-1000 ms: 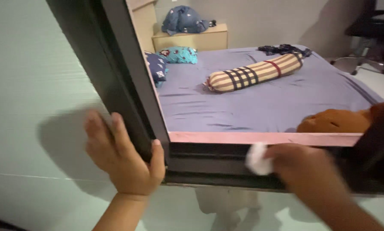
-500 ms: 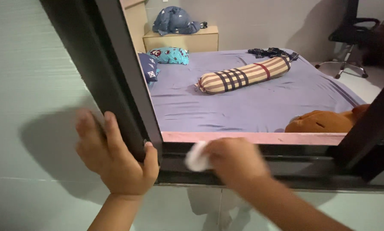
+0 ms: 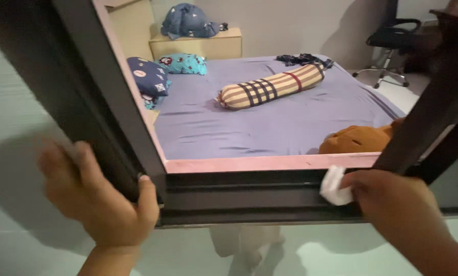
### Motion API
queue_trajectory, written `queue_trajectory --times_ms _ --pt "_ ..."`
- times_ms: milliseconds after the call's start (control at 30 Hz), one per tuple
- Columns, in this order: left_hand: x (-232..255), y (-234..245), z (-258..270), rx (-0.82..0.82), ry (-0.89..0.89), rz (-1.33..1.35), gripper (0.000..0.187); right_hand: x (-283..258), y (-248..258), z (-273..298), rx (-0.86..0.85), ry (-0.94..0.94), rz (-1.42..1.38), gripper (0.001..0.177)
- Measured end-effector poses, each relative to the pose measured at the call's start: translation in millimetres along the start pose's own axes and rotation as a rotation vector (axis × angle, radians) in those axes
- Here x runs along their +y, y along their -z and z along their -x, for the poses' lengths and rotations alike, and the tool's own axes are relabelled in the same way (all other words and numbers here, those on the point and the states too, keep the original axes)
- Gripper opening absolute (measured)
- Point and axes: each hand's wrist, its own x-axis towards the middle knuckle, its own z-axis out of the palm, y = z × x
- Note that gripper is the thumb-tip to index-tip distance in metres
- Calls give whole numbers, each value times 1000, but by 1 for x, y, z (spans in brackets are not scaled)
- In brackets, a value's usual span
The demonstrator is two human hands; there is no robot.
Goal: Cleaning a sliding window track with a paper towel.
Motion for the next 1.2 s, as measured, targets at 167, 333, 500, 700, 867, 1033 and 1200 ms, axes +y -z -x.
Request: queue_trajectory --times_ms 167,333,500,700,867,1033,1200 --pt "0 -1 0 6 -40 -21 94 -32 14 4 13 12 -392 23" --pt "1 0 2 -13 -7 -57 93 -134 15 -8 262 334 -759 23" --pt "-1 -2 4 78 6 30 88 -229 49 -11 365 783 -928 24" --pt "-2 0 3 30 -22 -29 93 -209 44 2 321 823 -799 27" --pt "-1 0 2 73 -38 17 89 -130 23 3 258 619 -920 32" --pt "2 -1 3 30 5 -20 91 -28 8 7 26 203 -745 42" --pt "3 2 4 5 -4 1 94 -11 30 18 -102 -60 -472 32"
